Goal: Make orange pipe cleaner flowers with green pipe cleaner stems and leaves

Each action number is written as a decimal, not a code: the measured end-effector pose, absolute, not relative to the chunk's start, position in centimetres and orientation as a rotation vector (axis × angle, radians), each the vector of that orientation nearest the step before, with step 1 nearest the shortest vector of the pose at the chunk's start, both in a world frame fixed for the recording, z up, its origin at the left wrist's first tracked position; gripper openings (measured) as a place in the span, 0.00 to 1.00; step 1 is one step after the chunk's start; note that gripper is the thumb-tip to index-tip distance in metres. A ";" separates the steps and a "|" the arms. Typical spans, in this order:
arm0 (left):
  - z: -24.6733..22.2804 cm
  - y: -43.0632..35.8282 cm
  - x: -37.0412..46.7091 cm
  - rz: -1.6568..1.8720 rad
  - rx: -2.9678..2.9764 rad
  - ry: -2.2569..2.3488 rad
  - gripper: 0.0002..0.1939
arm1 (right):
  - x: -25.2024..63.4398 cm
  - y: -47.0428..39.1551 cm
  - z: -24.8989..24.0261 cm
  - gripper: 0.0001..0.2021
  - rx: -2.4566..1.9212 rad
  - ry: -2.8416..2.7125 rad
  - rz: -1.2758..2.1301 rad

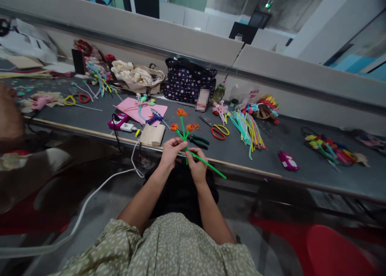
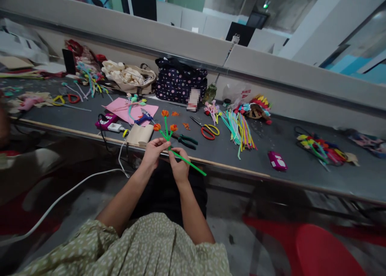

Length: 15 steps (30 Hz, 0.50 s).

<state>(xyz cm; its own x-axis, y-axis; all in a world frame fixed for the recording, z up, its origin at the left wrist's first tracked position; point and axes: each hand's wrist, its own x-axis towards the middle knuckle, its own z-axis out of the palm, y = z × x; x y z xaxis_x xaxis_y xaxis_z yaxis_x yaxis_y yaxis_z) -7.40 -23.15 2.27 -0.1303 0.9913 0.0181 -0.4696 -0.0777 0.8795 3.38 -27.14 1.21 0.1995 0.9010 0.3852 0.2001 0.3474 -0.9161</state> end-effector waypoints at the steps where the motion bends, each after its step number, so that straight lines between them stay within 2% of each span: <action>1: 2.3 -23.1 -7.4 1.527 0.810 0.893 0.14 | 3.3 -27.0 1.2 0.08 -1.151 -1.295 0.667; 8: 2.2 -23.0 -7.4 1.525 0.874 0.898 0.13 | 3.2 -26.5 0.6 0.10 -1.148 -1.209 0.738; 15: 2.7 -23.0 -7.4 1.478 0.872 0.826 0.13 | 3.1 -26.2 0.8 0.11 -1.015 -0.962 1.000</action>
<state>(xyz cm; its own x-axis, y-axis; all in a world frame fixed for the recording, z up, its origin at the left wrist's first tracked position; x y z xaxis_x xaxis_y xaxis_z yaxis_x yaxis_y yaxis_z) -7.42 -23.02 2.68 -0.0493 0.9968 0.0622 -0.4694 -0.0781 0.8795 3.08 -26.17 0.76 0.2519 0.9546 0.1592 -0.1962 0.2115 -0.9575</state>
